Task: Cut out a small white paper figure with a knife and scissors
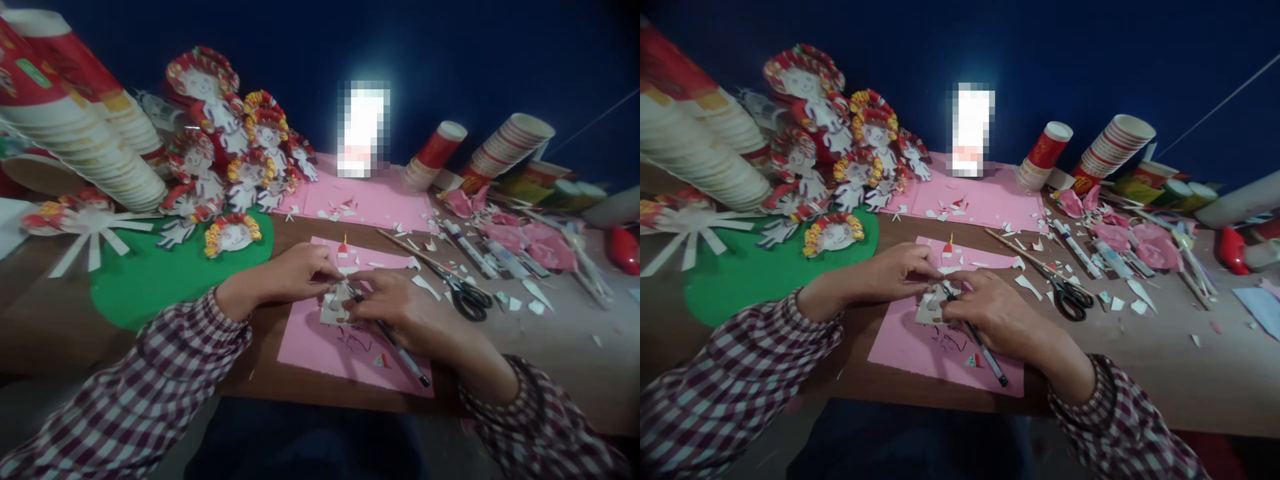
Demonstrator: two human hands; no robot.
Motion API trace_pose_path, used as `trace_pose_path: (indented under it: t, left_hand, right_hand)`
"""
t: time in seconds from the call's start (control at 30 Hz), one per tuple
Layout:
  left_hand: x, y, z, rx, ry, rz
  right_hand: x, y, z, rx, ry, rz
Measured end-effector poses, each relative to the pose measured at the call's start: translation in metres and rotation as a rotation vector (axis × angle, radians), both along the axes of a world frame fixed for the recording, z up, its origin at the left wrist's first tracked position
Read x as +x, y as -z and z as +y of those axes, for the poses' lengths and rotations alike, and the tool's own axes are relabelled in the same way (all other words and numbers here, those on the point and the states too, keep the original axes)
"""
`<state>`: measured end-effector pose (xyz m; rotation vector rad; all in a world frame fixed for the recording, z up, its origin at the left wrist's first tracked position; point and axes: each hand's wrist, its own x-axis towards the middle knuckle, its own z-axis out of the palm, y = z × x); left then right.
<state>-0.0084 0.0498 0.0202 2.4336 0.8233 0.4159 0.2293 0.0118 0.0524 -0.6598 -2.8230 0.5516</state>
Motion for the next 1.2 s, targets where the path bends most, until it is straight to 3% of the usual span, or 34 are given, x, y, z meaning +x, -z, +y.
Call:
trace_pose_path:
  t: [0.5, 0.83, 1.2]
  left_hand:
    - [0.001, -0.002, -0.001, 0.002, -0.031, 0.025]
    - [0.005, 0.012, 0.001, 0.087, -0.080, -0.031]
    - [0.006, 0.012, -0.001, 0.097, -0.100, -0.026]
  right_hand:
    - [-0.001, 0.002, -0.003, 0.019, 0.023, -0.042]
    - [-0.001, 0.003, -0.003, 0.029, 0.026, -0.013]
    - [-0.002, -0.001, -0.004, 0.042, 0.028, -0.054]
